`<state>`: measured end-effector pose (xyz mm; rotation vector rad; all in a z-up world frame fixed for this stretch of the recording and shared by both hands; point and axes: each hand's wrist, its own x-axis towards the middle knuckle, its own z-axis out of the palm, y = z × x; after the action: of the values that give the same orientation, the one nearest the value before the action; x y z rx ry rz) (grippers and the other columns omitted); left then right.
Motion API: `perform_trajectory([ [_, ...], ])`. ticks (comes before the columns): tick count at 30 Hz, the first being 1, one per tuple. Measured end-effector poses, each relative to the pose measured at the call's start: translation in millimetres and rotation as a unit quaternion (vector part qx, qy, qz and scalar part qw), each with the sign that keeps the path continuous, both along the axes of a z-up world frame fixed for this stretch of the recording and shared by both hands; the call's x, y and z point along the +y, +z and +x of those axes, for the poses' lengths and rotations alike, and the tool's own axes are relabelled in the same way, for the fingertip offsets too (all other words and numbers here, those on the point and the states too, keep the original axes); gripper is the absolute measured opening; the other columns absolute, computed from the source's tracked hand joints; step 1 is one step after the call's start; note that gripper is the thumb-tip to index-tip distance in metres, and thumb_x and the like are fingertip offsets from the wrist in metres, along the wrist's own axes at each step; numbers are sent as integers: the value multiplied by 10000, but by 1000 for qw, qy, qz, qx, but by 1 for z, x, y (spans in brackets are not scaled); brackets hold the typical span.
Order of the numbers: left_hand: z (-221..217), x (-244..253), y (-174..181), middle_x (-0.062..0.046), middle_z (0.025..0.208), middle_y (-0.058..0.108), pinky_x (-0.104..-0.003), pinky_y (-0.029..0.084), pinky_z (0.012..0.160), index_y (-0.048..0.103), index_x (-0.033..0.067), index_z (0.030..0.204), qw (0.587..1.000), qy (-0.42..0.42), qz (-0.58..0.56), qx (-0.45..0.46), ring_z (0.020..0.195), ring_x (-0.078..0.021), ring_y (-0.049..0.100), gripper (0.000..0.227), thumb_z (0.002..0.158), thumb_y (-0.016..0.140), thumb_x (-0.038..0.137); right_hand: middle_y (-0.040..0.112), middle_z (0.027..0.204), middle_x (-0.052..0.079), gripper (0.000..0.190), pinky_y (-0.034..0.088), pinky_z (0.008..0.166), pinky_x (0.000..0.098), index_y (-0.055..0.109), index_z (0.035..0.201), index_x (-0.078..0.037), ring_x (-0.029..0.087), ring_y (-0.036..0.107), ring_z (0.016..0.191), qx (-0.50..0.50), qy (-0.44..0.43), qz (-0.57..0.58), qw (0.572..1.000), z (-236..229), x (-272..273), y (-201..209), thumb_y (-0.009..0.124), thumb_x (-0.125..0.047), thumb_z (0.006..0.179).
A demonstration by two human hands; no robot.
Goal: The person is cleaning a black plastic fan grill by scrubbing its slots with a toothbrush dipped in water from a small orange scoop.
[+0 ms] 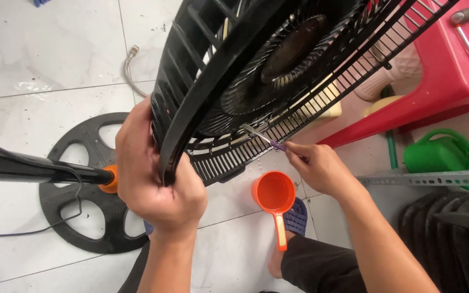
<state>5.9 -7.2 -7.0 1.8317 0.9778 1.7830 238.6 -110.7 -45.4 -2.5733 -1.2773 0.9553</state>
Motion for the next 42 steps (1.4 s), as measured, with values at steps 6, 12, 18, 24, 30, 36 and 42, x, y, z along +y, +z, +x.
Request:
perform_trajectory([
  [6,3,0,-2,-250,1252,656,-449,595,1015,567,-127,1286,1000,0,-8,-12,1158,-400,680,329,976,460,-106,781,924,114,412,462,737,432,685,1360,-244,369,651,814,-91,29,-32,995,26,-14,1,492,-344,1010],
  [12,6,0,5,-240,1237,639,-380,587,934,573,-126,1283,998,-34,-35,-48,1122,-353,671,374,927,460,-150,772,1033,89,427,425,585,365,654,1406,-117,187,510,597,-49,-112,66,990,34,-24,0,529,-278,1031],
  [18,6,5,8,-248,1218,670,-367,635,961,565,-130,1307,996,-31,-56,-66,1110,-362,728,322,986,550,-147,731,1223,106,425,489,779,389,641,1421,-136,255,661,936,-51,-204,119,970,55,-22,-28,504,-288,1048],
  [24,18,3,25,-233,1244,661,-374,611,1058,578,-117,1306,995,-55,-55,-63,1169,-350,700,387,932,532,-205,617,1000,78,323,431,667,311,597,1240,-126,171,511,736,75,-259,137,953,52,-29,-50,450,-375,1096],
  [30,44,-12,68,-185,1219,677,-320,597,1003,541,-67,1398,992,-110,-57,21,1070,-235,672,442,963,569,-142,516,872,79,208,366,469,275,524,1034,-78,205,684,679,356,-331,281,828,47,-13,-107,490,-271,1101],
  [36,33,-24,75,-145,1757,136,-435,172,1420,202,67,1643,955,-220,-50,194,1682,-302,144,766,1016,641,101,534,795,73,249,604,640,327,546,985,-61,180,613,637,439,-354,330,757,36,8,-144,507,-282,1093],
  [42,23,-34,15,-246,1636,348,-443,298,1318,171,40,1597,976,-177,-128,8,1548,-337,375,753,975,592,-2,512,814,69,255,603,650,329,533,965,-64,171,605,646,452,-324,358,750,31,10,-160,490,-279,1096],
])
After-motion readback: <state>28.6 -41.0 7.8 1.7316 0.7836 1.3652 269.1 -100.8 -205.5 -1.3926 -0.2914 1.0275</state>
